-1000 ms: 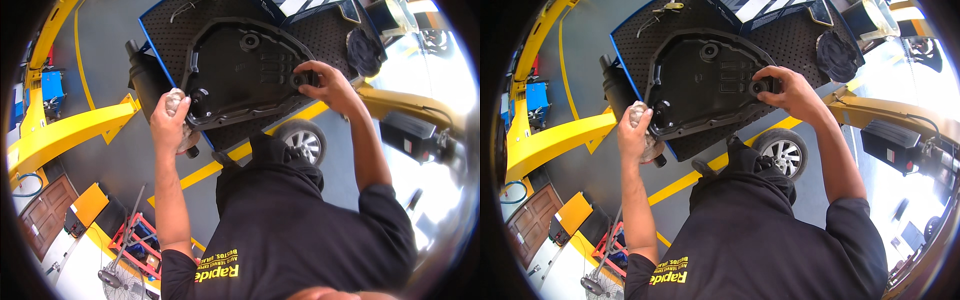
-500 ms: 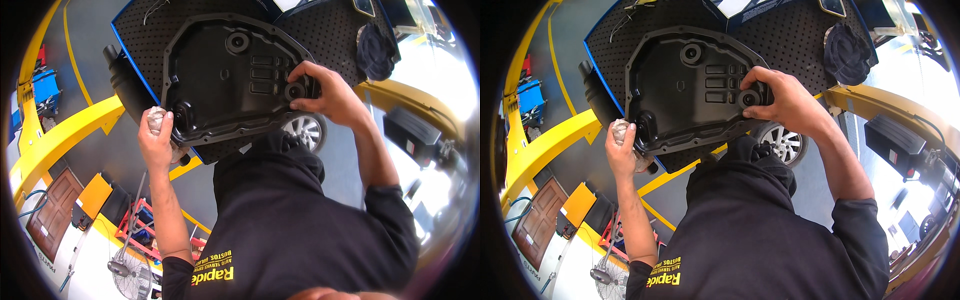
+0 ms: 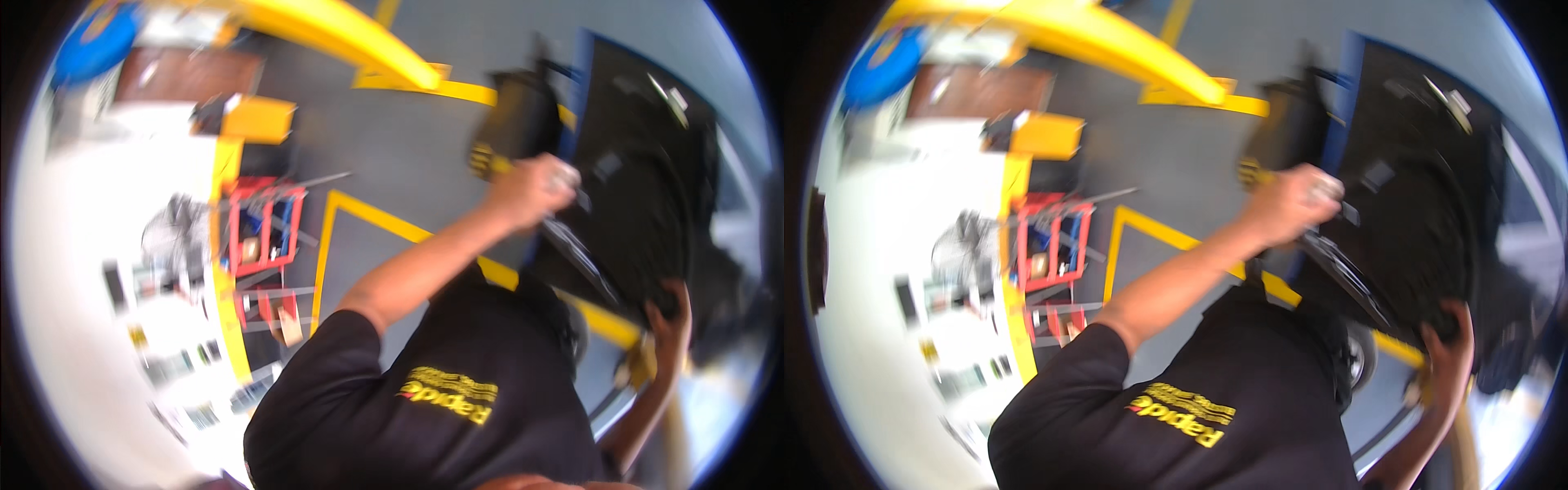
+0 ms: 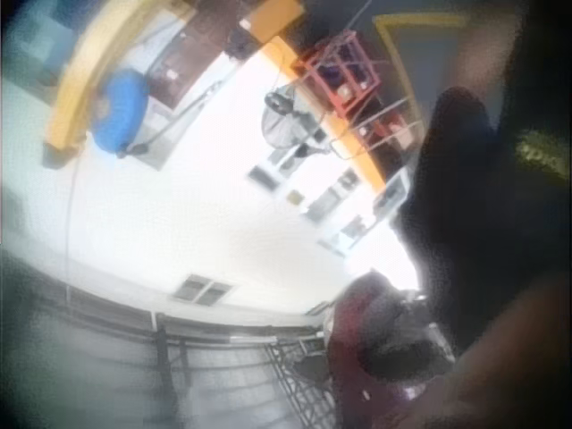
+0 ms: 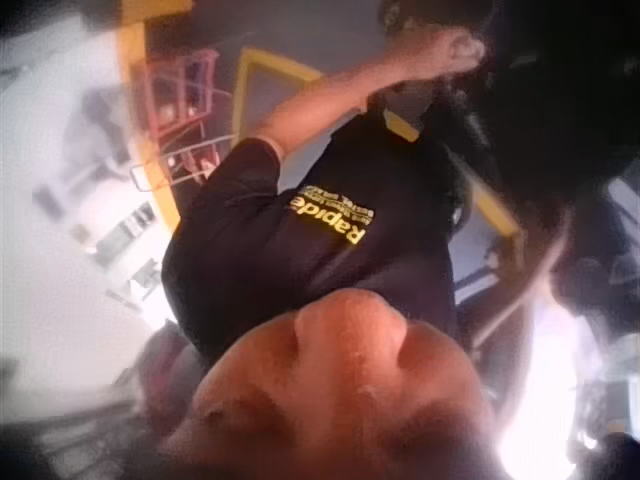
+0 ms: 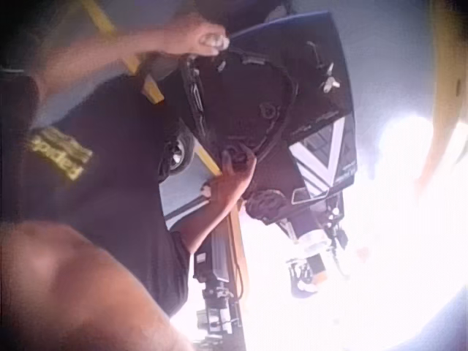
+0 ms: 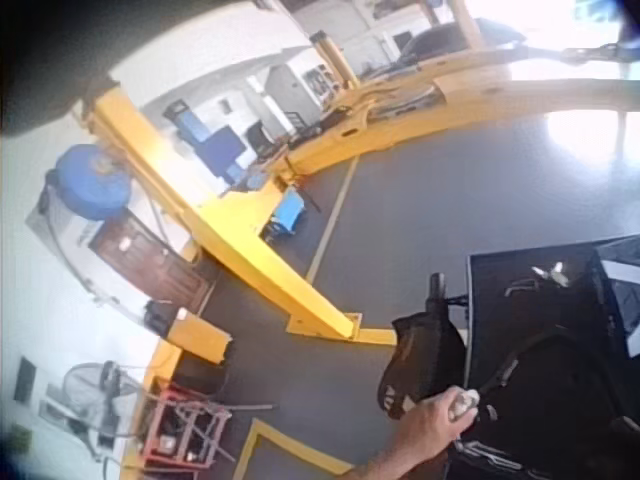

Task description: The person retrieves a small metal ring and wipes it with a cloth, then places it into a black plastic housing. They open a box, remove a yellow plastic bag, and take out a silver metal part. The person wipes the metal part and positions it under a lifted vehicle.

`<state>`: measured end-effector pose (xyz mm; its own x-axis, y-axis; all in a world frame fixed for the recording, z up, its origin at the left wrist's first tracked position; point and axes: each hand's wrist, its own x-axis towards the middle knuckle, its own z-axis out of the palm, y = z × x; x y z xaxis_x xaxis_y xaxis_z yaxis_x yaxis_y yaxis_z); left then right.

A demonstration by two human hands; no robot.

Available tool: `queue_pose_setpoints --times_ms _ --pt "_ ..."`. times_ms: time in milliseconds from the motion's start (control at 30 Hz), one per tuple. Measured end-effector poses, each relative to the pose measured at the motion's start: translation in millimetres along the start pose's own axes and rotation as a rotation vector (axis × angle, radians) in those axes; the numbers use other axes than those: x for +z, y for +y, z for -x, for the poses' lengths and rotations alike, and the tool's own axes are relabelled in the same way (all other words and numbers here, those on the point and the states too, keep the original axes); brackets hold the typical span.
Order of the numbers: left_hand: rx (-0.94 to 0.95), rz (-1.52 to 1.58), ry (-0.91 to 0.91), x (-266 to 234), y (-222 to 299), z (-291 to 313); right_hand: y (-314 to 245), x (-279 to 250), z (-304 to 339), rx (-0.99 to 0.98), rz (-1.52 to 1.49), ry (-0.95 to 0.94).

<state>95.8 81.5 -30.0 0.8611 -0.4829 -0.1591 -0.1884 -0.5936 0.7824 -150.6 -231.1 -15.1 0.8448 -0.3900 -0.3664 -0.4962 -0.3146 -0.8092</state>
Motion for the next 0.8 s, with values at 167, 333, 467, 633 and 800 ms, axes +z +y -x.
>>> queue_pose_setpoints --times_ms 167,333,467,633,800 --pt "0.008 0.152 0.142 -38 -24 54 -15 10 -26 -0.04 -0.117 -0.041" --pt "-0.096 0.92 0.158 -106 -121 161 -115 128 -36 -0.329 -0.134 -0.19" --pt "-0.009 1.52 0.219 -152 -190 320 -198 320 44 -0.635 0.003 -0.643" --pt "-0.085 1.875 0.731 -170 -317 508 -216 612 236 -1.47 0.142 -0.941" --pt "0.065 2.048 1.197 -227 -326 697 -257 789 382 -1.551 0.385 -1.364"
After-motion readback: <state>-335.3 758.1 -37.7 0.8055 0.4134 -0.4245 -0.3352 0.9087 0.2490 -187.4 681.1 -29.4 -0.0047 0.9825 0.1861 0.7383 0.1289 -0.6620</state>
